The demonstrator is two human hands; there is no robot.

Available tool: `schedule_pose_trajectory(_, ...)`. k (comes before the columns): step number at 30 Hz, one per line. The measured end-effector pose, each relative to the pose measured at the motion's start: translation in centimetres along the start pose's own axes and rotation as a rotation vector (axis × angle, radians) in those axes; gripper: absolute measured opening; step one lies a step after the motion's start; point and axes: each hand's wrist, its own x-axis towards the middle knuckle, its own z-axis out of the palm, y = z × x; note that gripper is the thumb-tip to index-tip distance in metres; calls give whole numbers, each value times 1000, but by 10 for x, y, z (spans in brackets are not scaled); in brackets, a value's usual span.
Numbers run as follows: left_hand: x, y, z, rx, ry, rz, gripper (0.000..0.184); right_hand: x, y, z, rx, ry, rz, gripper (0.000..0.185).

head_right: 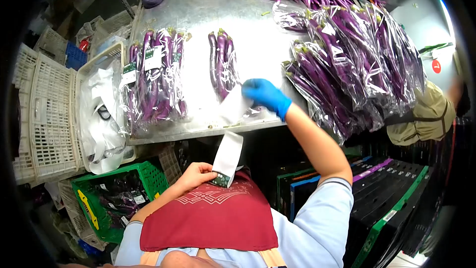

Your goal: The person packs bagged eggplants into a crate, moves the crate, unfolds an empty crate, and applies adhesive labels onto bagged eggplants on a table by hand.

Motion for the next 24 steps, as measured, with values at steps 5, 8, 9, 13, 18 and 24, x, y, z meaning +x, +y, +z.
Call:
schedule_pose_trajectory(5,10,-4,-2,49,41,37,20,95,-58,-38,-637,472,-792,13)
schedule_pose_trajectory(8,15,-2,0,24,59,34,20,105,-87,-28,-1047,738,-1297,7)
schedule_pose_trajectory(9,18,-4,0,30,63,45,20,111,-80,-24,-1157,709,-1289,6)
schedule_pose_trajectory(13,25,3,0,107,67,29,20,120,13,8,-1416,373,-1037,6)
schedule_pose_trajectory(18,33,-1,-1,45,62,69,20,75,29,23,-1044,282,-892,20)
schedule_pose_trajectory(24,32,-4,-3,3,43,75,19,110,73,4,-205,300,-163,47)
